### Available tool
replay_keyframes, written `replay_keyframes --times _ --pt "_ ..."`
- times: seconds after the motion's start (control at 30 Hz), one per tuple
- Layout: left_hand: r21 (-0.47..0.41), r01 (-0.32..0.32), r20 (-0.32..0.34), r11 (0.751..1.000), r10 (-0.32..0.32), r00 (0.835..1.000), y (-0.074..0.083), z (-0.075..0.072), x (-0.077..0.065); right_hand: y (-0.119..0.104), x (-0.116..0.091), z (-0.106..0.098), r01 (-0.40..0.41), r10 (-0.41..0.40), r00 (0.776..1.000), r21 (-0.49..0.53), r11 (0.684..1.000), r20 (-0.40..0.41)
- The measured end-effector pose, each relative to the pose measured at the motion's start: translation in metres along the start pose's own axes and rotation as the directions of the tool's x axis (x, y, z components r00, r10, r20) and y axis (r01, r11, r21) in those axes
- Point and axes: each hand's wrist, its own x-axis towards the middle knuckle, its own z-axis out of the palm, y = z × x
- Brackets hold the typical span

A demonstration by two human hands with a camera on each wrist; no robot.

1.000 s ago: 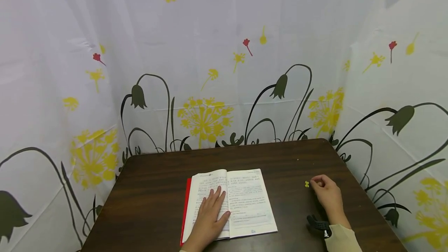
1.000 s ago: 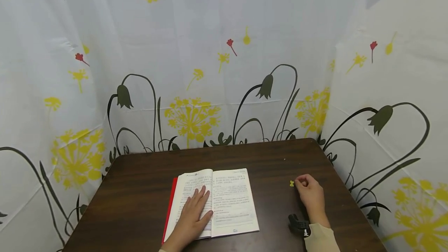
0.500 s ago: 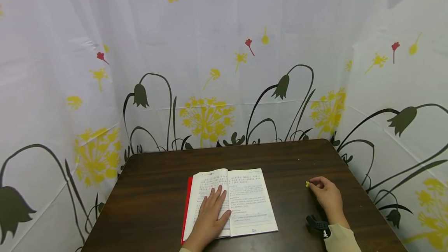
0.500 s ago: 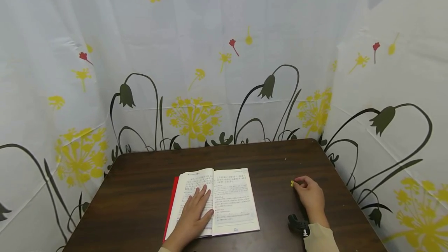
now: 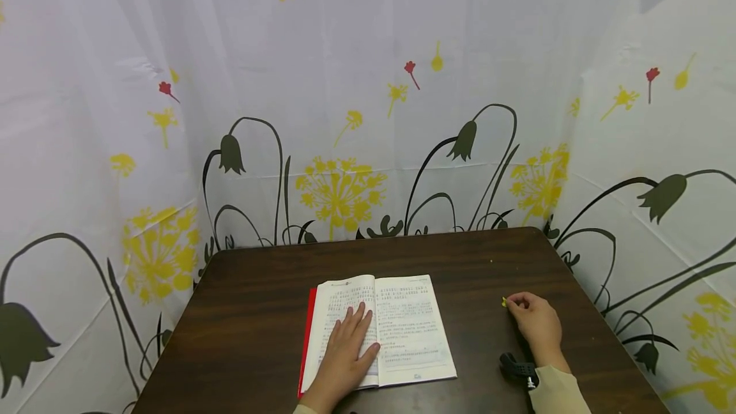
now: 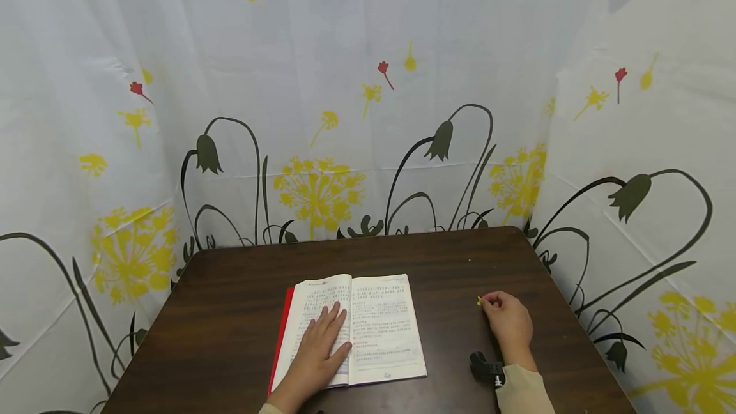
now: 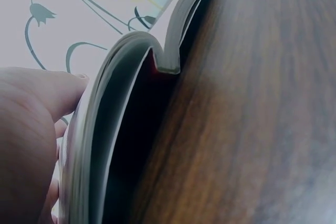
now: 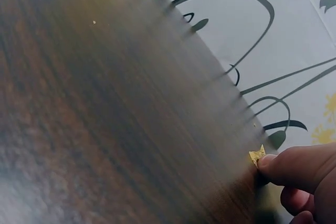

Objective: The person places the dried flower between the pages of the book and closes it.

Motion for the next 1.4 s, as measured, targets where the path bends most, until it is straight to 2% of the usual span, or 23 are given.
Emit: replay_keyframes --times 0.83,0.97,1.17,1.4 --pt "0.0 -0.007 -0.003 1.0 0.007 1.0 0.0 -0.001 0.001 -0.002 -0.005 0.003 -0.007 0.009 1.0 0.056 0.998 -0.03" --pt "0.0 -0.007 0.001 1.0 0.007 1.0 0.0 -0.001 0.0 -0.014 -0.011 0.011 0.036 -0.028 0.998 0.157 0.987 -0.055" --pt "0.006 -0.01 -0.001 1.0 0.01 1.0 0.001 -0.002 0.002 -0.044 -0.018 0.037 0.18 -0.172 0.984 0.257 0.949 -0.054" --pt "0.007 -0.004 -0.001 1.0 0.004 1.0 0.0 -0.001 0.0 -0.075 -0.036 0.062 0.201 -0.222 0.975 0.363 0.91 0.019"
